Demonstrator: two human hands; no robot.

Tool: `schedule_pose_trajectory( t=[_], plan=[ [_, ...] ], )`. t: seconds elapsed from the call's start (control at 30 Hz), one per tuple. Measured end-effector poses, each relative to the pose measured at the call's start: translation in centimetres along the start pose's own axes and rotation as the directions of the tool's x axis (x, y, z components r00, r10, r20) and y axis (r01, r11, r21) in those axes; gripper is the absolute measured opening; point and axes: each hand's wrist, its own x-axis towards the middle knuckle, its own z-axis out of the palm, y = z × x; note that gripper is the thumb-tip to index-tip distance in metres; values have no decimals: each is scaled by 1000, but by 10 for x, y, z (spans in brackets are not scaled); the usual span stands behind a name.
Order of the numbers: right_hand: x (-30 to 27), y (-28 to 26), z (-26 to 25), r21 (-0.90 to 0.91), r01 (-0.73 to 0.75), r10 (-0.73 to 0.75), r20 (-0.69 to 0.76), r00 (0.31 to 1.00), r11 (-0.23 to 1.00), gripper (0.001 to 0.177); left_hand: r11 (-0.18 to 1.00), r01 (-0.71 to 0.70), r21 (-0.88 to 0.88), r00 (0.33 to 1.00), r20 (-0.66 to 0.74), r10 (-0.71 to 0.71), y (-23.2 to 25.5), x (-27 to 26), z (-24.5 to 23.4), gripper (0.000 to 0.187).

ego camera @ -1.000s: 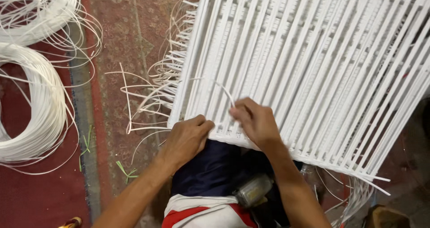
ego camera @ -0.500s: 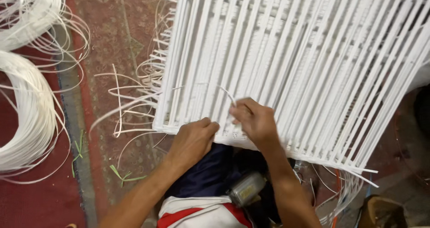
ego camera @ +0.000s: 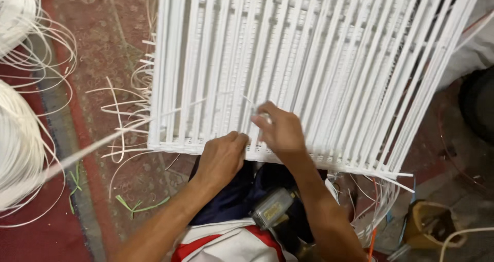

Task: The person weaves white plastic straps through a white slatted frame, threading the material back and forth by hand. They use a staple gun to secure the straps at intervals and trim excess material with scissors.

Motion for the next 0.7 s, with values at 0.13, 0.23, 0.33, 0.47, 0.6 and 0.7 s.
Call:
schedule_pose_trajectory(
  t=[0.13, 0.23, 0.33, 0.47, 0.6, 0.7],
  plan=[
    [-16, -19, -10, 392, -23, 49, -58, 997, 920, 45, 999, -1, 39, 1000, -15, 2, 6, -11, -3, 12],
    [-67, 32, -26, 552, -169, 131, 109, 985, 817, 34, 981, -93, 171, 979, -163, 121, 17, -11, -8, 7],
    [-74, 63, -31, 415, -225, 210, 82, 974, 881, 24, 980, -197, -31, 979, -68, 195, 36, 14, -8, 12],
    [-24, 32, -19, 108, -19, 37, -165, 986, 994, 17, 996, 26, -79, 1000, 3, -26, 37, 19, 23, 11],
    [-46, 38, -27, 270, -113, 137, -72, 988, 956, 35, 1000, -8, 0, 1000, -3, 8, 35, 8, 21, 14],
    [-86, 73, -40, 488, -243, 291, -24, 957, 839, 38, 988, -150, 20, 986, -76, 152, 46, 16, 10, 13]
  ],
)
